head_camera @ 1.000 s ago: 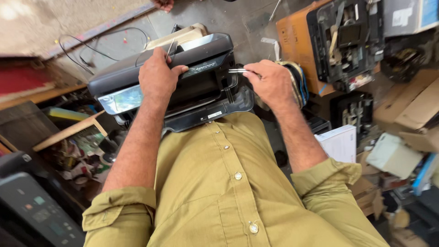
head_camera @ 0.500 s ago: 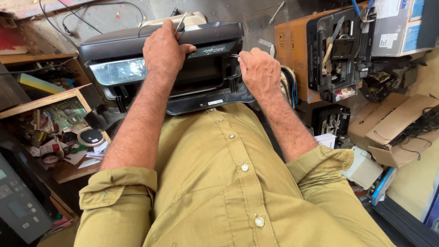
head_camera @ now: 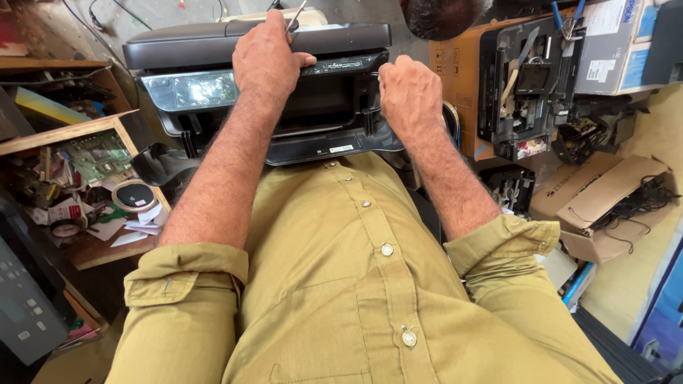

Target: The person disassembles parts of a printer using a screwdriver and tweezers, removing screws and handling internal components before reassembling the unit.

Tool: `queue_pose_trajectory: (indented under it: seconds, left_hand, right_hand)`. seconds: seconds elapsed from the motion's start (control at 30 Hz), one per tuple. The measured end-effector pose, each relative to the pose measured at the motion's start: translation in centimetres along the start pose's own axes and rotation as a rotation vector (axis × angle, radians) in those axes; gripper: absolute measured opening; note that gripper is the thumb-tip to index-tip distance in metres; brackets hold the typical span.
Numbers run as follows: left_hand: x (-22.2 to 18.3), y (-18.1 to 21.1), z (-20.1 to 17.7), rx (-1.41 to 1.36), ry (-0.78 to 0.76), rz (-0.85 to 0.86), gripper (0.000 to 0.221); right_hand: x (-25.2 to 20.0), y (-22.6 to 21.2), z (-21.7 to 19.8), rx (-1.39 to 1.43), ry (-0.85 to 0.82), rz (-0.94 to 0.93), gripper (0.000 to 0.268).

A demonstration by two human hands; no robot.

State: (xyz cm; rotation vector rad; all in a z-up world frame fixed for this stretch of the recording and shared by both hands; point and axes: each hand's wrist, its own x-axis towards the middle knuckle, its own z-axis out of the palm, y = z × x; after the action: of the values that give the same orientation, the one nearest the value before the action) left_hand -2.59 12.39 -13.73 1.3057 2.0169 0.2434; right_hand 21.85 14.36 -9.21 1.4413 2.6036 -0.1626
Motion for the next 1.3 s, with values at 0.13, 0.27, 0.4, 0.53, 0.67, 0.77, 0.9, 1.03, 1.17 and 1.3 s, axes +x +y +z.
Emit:
queue_pose_trajectory:
  seconds: [0.13, 0.27, 0.4, 0.53, 0.67, 0.77, 0.9, 1.03, 1.17, 1.3]
  left_hand:
    - [0.0, -0.1, 0.0, -0.022, -0.006, -0.024, 0.052]
    - [0.1, -0.1, 0.2, 0.011, -0.013, -0.018, 0.056]
    - [0.2, -0.3, 0.3, -0.007, 0.004, -0.004, 0.058]
    - [0.3, -0.3, 0.3, -0.009, 0.032, 0.018, 0.062]
    - [0.2, -0.6, 0.4, -0.041, 0.007, 0.023, 0.066]
    - [0.5, -0.4, 0.6, -0.004, -0.007, 0.011, 0.067]
    - [0.5, -0.7, 0.9, -0.024, 0.029, 0.025, 0.065]
    - [0.5, -0.9, 1.4, -0.043, 0.048, 0.024, 0.064]
    - [0.4, -0.7, 1.4, -0.025, 0.053, 0.018, 0.06]
    - [0.4, -0.7, 1.2, -0.014, 0.014, -0.004, 0.056]
  right_hand:
    - [0.2, -0.1, -0.5, -0.021, -0.001, -0.022, 0.014]
    - [0.2, -0.6, -1.4, -0.028, -0.003, -0.032, 0.014]
    - [0.3, -0.6, -1.5, -0.028, -0.01, -0.058, 0.012]
    - [0.8, -0.4, -0.9, -0.063, -0.048, -0.125, 0.01]
    - [1.6, -0.2, -0.7, -0.148, -0.082, -0.209, 0.01]
    - [1.8, 0.3, -1.3, -0.118, -0.063, -0.265, 0.01]
    - [1.2, 0.4, -1.6, -0.092, 0.034, -0.311, 0.013]
    - [0.9, 0.5, -1.2, -0.085, 0.083, -0.332, 0.013]
    - [0.9, 0.9, -1.5, -0.087, 0.044, -0.287, 0.018]
    - [0.6, 0.9, -2.5, -0.084, 0.063, -0.3, 0.008]
